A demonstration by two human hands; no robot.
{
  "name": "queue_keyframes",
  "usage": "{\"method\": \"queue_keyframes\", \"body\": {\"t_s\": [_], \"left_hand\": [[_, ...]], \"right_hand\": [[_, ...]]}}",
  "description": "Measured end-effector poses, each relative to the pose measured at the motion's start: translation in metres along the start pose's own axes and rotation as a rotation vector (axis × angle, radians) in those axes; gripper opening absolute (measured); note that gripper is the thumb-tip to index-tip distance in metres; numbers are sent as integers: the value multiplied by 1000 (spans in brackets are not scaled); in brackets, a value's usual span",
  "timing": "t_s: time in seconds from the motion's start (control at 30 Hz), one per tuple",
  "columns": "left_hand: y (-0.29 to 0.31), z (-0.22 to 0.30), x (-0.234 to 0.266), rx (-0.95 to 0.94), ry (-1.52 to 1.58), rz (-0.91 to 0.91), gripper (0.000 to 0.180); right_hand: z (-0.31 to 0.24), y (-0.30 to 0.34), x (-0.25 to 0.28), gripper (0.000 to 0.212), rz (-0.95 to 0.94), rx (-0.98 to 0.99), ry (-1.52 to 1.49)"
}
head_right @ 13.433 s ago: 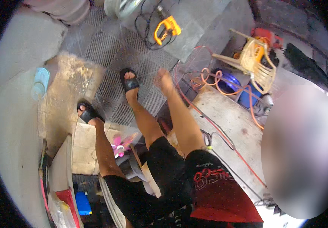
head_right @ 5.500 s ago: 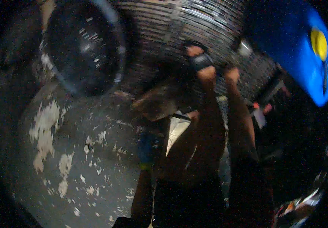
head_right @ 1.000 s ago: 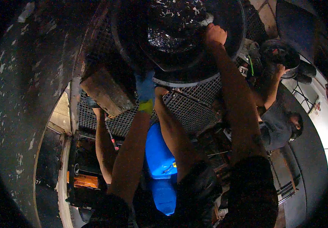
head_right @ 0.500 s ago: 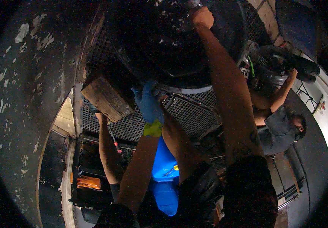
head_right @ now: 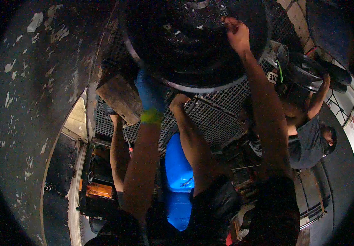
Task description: The person scrapes residue from a black plastic basin, then picks up a silver car wheel rim and scrubs it with a brush and water. The person handles the rim and basin while another person works nearby.
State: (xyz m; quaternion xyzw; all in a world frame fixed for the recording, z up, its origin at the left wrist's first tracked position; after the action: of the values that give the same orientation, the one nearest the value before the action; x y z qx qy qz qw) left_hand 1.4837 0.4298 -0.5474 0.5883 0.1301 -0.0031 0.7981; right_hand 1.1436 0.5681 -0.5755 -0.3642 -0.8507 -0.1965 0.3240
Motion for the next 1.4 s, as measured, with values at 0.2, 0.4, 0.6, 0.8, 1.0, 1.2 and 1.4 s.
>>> {"method": "queue_keyframes", "body": {"t_s": [0.2,0.4,0.6,0.8,1.0,1.2,1.4], "left_hand": [[-27,26,1,9,-216,103,64],[-84,33,43,97,-487,-128,101],[-17,69,36,148,-610,-275,91],[40,102,134,221,-609,-302,83],[87,125,184,202,-637,-189,77],[118,120,194,268,-602,-278,77],[119,82,237,323,-525,-377,74]], "right_hand": [[-76,18,5,22,-135,273,277],[-155,20,-21,40,-338,433,618],[-208,30,-33,43,-458,550,940],[-261,43,-55,32,-625,532,1074],[-295,84,-62,32,-621,651,1001],[-289,116,-52,29,-730,514,977],[-221,149,-12,30,-438,193,855]]}}
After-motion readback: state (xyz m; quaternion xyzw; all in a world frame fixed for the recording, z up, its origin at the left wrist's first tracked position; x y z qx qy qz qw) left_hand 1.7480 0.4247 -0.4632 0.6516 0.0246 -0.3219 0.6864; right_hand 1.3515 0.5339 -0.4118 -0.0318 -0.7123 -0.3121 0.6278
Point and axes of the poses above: each hand's wrist, its own y-axis away from the middle knuckle, its own x-axis out of the back of the hand, z = x × y, the point moved 5 cm from there along -y, towards the middle knuckle, and after that the axes turned 9 degrees about x, right-handed, at the moved point
